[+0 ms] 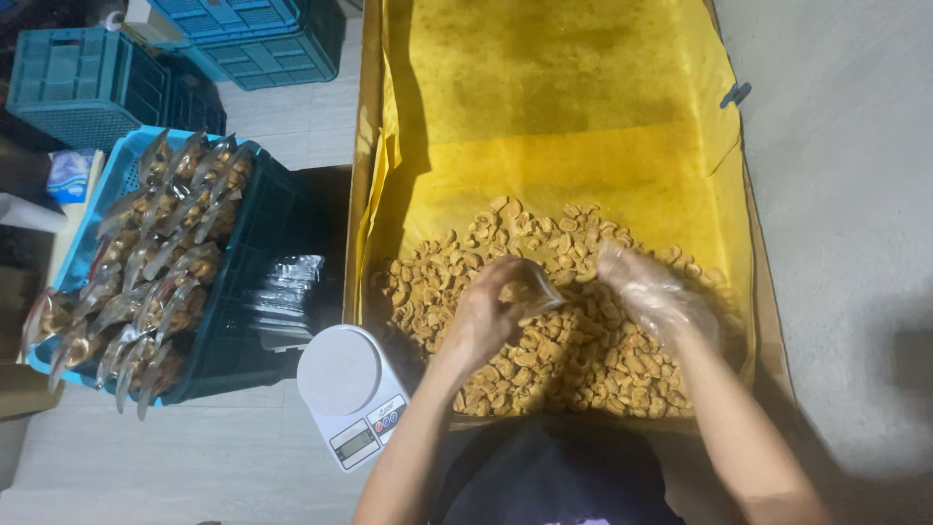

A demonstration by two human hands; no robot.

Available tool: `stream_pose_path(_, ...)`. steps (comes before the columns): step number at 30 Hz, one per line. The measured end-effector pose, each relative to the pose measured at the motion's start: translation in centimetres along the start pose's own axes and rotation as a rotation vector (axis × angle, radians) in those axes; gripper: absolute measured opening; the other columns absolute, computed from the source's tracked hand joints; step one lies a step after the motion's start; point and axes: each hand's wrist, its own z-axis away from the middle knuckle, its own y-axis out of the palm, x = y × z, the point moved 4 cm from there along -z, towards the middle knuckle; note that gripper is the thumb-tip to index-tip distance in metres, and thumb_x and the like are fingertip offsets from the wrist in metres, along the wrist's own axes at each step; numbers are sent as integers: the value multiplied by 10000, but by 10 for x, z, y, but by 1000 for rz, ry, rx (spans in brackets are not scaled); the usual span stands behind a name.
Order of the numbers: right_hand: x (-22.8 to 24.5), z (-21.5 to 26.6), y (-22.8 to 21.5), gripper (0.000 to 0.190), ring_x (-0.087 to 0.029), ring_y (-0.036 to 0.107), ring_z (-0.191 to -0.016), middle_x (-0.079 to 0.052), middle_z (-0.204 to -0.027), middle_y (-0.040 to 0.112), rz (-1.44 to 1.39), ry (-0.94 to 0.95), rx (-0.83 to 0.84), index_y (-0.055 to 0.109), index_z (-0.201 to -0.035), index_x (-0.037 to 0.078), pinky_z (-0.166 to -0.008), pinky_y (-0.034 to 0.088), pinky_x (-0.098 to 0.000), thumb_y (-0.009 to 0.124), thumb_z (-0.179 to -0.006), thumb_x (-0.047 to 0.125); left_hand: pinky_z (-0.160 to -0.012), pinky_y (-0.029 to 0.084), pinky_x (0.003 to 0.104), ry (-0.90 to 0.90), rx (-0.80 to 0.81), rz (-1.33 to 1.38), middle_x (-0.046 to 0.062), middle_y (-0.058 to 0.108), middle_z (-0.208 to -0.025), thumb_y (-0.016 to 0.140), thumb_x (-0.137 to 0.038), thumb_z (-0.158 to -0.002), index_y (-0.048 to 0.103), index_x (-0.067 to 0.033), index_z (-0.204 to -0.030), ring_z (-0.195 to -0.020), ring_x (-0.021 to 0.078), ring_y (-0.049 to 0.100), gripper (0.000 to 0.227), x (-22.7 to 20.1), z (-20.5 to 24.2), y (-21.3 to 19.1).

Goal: The person scoops cashews from a large yellow-lined tray into clear plastic bags, weighs each bag on a digital scale, and places the filled bags into a blue crate. The person also spreads the cashews on the tray to redistribute them.

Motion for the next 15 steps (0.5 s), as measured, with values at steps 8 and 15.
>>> stream_pose_path(8, -39, -28, 75, 953, -472, -118, -1533, -140, -1693, -278, 533, 282, 97, -120, -1656, 308, -1043, 599, -396, 414, -978, -95, -895, 648, 378, -350, 33, 17, 101, 552, -1408, 674, -142, -870, 640, -82, -1258, -1102, 269, 671, 394, 45, 8, -22)
stream_pose_path(15, -28, -21, 80, 705, -516, 366, -1320, -276, -1460, 343, 322, 209, 102, 124, -1634, 132, -1093, 385, -590, 498, -1036, 117, -1058, 539, 385, -185, -34, -30, 133, 475, -1513, 643, -1, -840, 563, -55, -1366, -1219, 290, 620, 535, 54, 13, -31)
